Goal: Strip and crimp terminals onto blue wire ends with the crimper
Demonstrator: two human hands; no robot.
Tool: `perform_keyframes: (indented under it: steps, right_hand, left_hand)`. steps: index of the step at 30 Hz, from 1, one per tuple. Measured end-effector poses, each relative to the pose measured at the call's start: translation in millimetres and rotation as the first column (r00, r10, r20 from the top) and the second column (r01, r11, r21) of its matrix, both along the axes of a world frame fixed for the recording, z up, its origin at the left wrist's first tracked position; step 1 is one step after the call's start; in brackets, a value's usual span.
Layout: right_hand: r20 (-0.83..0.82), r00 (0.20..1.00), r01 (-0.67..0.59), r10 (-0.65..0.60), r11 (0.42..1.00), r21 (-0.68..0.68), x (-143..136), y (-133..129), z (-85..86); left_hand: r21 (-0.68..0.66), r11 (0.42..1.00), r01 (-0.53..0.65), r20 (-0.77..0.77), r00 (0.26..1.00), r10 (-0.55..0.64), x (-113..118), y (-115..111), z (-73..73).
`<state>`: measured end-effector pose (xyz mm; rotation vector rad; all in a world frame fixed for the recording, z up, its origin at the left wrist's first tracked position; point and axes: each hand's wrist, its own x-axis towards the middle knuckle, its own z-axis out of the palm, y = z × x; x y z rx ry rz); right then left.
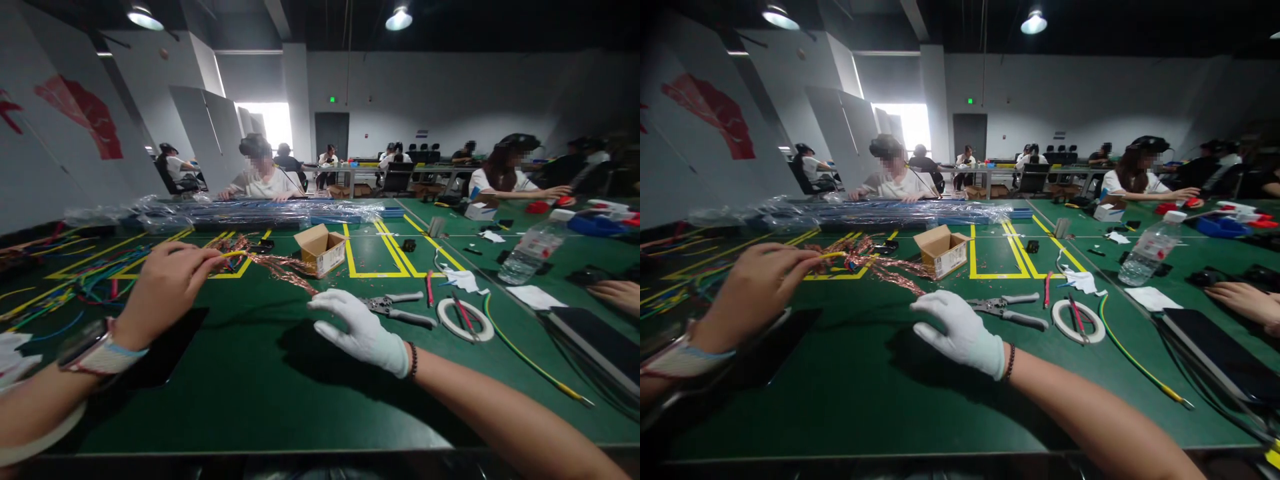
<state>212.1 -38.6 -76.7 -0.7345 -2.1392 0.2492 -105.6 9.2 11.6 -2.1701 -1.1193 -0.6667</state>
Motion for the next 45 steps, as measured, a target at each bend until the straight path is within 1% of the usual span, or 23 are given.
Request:
perform_keyframes:
  steps: [2,4,6,9,12,14,16,19,21,22,24,27,29,32,33,34,35,36,37,39,40,42,45]
  right_hand:
    - [-0.019,0.995,0.103,-0.101,0.982,0.158,7,-3,19.7]
    - [-0.024,0.977,0.211,-0.214,0.933,0.291,16,-7,45.2]
    - [-0.011,0.956,0.28,-0.294,0.897,0.342,27,-10,73.0]
    - [0.101,0.947,0.271,-0.304,0.927,0.258,48,-9,111.2]
    - [0.051,0.941,0.326,-0.334,0.937,0.123,74,-2,137.3]
    - [-0.001,0.928,0.371,-0.372,0.928,0.026,88,6,146.0]
    - [0.018,0.948,0.317,-0.317,0.945,-0.085,95,14,147.8]
    - [0.12,0.987,0.134,-0.106,0.955,-0.264,91,26,141.4]
    - [0.189,0.979,-0.002,0.082,0.921,-0.39,82,33,134.3]
    - [0.213,0.959,-0.07,0.186,0.886,-0.458,76,36,130.4]
    - [0.226,0.889,-0.191,0.398,0.77,-0.608,65,41,121.4]
    - [0.101,0.791,-0.281,0.604,0.504,-0.817,48,44,102.5]
    - [-0.076,0.745,-0.348,0.663,0.289,-0.892,36,43,86.9]
    - [-0.327,0.625,-0.434,0.709,-0.033,-0.9,22,38,64.8]
    - [-0.379,0.59,-0.442,0.713,-0.108,-0.891,19,35,59.2]
    - [-0.414,0.573,-0.452,0.708,-0.149,-0.879,18,32,54.9]
    - [-0.437,0.571,-0.472,0.695,-0.157,-0.867,17,29,51.8]
    - [-0.447,0.586,-0.499,0.676,-0.134,-0.856,18,26,50.0]
    - [-0.44,0.616,-0.519,0.654,-0.083,-0.85,19,23,49.3]
    - [-0.37,0.695,-0.513,0.616,0.064,-0.856,23,19,50.3]
    - [-0.304,0.74,-0.48,0.6,0.155,-0.863,25,18,51.4]
    - [-0.114,0.824,-0.371,0.555,0.377,-0.849,28,16,53.6]
    - [0.227,0.895,-0.156,0.383,0.748,-0.645,29,18,54.7]
  left_hand:
    - [-0.079,0.996,0.034,0.094,0.995,-0.026,15,-8,-3.4]
    - [-0.134,0.987,0.09,0.137,0.988,-0.072,25,-13,-2.9]
    - [-0.162,0.975,0.154,0.141,0.981,-0.131,33,-16,0.4]
    - [-0.15,0.958,0.243,0.107,0.968,-0.229,40,-16,5.7]
    - [-0.087,0.934,0.345,0.024,0.938,-0.345,44,-13,6.5]
    - [-0.063,0.911,0.408,-0.042,0.911,-0.411,46,-10,4.7]
    - [-0.054,0.888,0.457,-0.099,0.882,-0.46,48,-6,2.5]
    - [-0.05,0.849,0.527,-0.16,0.834,-0.527,51,-2,1.1]
    - [-0.064,0.818,0.572,-0.185,0.799,-0.573,54,0,2.2]
    - [-0.07,0.803,0.592,-0.198,0.781,-0.593,56,-1,3.3]
    - [-0.083,0.778,0.623,-0.23,0.748,-0.623,61,-2,6.3]
    - [-0.077,0.752,0.655,-0.25,0.717,-0.65,68,-5,10.6]
    - [-0.06,0.743,0.667,-0.241,0.712,-0.659,71,-6,11.7]
    - [-0.038,0.737,0.674,-0.245,0.709,-0.661,72,-3,9.0]
    - [-0.033,0.74,0.672,-0.248,0.712,-0.657,72,-2,7.1]
    - [-0.03,0.745,0.666,-0.247,0.718,-0.651,72,-1,5.0]
    - [-0.033,0.751,0.659,-0.241,0.724,-0.646,71,-1,2.8]
    - [-0.045,0.76,0.648,-0.232,0.733,-0.639,71,-1,0.7]
    - [-0.067,0.77,0.635,-0.222,0.743,-0.632,70,-1,-1.2]
    - [-0.13,0.787,0.603,-0.203,0.761,-0.617,70,-3,-4.6]
    - [-0.163,0.795,0.584,-0.197,0.771,-0.606,70,-4,-6.3]
    - [-0.218,0.811,0.543,-0.185,0.793,-0.58,71,-5,-10.0]
    - [-0.305,0.823,0.479,-0.129,0.836,-0.534,76,-6,-15.6]
